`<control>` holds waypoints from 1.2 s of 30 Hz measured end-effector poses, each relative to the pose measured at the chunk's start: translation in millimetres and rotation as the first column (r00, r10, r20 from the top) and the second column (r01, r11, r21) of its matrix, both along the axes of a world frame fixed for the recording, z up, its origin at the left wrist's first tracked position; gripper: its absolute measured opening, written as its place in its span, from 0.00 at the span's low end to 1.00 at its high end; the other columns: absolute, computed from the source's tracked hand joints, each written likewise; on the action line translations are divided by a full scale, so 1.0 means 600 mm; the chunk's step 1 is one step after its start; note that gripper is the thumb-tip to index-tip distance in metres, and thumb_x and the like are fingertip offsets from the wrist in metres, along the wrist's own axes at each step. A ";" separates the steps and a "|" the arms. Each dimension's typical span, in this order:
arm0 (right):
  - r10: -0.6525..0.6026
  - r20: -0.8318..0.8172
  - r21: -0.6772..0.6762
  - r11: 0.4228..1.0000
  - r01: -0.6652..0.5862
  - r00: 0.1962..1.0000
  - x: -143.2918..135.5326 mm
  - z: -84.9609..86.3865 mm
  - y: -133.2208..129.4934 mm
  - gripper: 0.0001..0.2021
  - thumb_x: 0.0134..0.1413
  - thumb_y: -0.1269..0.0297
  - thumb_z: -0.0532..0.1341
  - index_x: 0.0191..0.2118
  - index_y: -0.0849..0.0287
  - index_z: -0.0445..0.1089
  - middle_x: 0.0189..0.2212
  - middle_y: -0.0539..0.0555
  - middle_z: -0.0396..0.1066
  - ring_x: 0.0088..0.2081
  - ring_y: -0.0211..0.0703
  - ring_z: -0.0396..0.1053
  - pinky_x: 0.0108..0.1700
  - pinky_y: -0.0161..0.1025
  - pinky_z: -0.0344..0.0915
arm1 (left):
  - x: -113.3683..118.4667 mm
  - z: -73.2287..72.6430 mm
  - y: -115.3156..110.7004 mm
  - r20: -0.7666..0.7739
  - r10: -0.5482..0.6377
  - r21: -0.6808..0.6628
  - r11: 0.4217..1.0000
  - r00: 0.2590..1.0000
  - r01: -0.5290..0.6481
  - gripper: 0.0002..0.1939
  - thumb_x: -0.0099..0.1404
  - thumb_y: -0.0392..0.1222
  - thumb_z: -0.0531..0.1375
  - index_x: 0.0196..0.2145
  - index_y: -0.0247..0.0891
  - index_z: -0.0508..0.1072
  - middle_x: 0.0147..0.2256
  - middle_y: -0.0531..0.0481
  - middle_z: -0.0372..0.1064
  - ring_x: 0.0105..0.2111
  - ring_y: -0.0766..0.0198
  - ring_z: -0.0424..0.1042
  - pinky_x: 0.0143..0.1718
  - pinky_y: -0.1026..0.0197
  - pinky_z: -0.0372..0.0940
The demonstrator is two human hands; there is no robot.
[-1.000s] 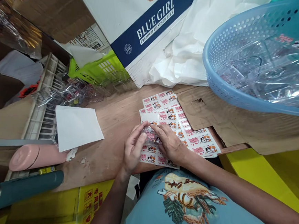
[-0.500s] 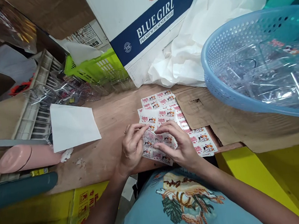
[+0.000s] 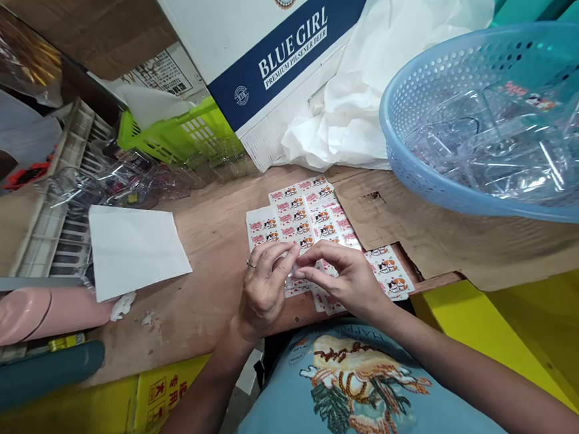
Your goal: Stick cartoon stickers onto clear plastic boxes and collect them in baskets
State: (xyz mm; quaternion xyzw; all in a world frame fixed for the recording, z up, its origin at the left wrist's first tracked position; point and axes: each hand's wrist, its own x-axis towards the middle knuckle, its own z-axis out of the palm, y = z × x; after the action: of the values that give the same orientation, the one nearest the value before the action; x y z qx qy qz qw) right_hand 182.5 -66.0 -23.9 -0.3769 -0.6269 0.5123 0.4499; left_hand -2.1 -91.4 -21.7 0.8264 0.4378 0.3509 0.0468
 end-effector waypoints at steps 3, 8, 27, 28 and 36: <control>0.019 -0.056 -0.050 0.999 -0.021 0.998 0.001 -0.001 0.003 0.03 0.54 0.64 0.68 0.32 0.57 0.77 0.31 0.52 0.77 0.34 0.42 0.74 0.41 0.42 0.68 | 0.000 -0.002 -0.001 0.001 0.001 0.001 1.000 1.000 -0.001 0.30 0.68 0.29 0.53 0.65 0.48 0.60 0.51 0.41 0.69 0.54 0.53 0.66 0.55 0.47 0.66; -0.001 0.053 0.100 0.995 -0.004 0.999 -0.001 0.006 0.000 0.05 0.57 0.71 0.62 0.30 0.59 0.72 0.28 0.51 0.72 0.33 0.39 0.69 0.39 0.40 0.64 | -0.001 -0.004 -0.002 0.004 -0.006 0.002 1.000 1.000 0.006 0.30 0.68 0.29 0.55 0.64 0.47 0.61 0.51 0.41 0.69 0.54 0.52 0.66 0.55 0.47 0.66; 0.034 0.174 -0.018 0.999 -0.031 0.984 0.017 0.031 -0.001 0.03 0.51 0.71 0.61 0.30 0.61 0.73 0.27 0.51 0.73 0.30 0.37 0.69 0.37 0.36 0.65 | 0.009 -0.002 0.005 -0.090 -0.046 0.053 0.997 0.995 0.050 0.28 0.66 0.26 0.54 0.62 0.40 0.63 0.50 0.39 0.69 0.53 0.52 0.66 0.54 0.46 0.66; 0.024 0.187 -0.006 1.000 -0.024 0.982 0.017 0.031 0.000 0.04 0.51 0.72 0.61 0.29 0.60 0.73 0.27 0.51 0.73 0.30 0.37 0.69 0.36 0.37 0.65 | 0.010 -0.001 0.005 -0.095 -0.049 0.050 0.997 0.994 0.054 0.28 0.66 0.25 0.54 0.62 0.39 0.63 0.50 0.39 0.69 0.53 0.52 0.66 0.54 0.46 0.66; 0.014 0.254 0.074 0.997 -0.034 0.967 0.010 0.009 0.006 0.05 0.50 0.74 0.59 0.26 0.59 0.66 0.24 0.49 0.67 0.28 0.37 0.65 0.33 0.36 0.61 | 0.021 0.026 -0.001 0.052 -0.016 -0.181 0.983 0.999 0.025 0.16 0.61 0.35 0.61 0.47 0.37 0.71 0.47 0.41 0.70 0.50 0.51 0.67 0.55 0.43 0.63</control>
State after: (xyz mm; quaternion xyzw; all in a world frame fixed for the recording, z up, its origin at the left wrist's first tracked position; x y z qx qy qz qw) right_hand 188.3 -62.4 -18.3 -0.4140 -0.7031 0.4407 0.3743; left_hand 10.7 -92.1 -6.0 0.8142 0.4581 0.3295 0.1366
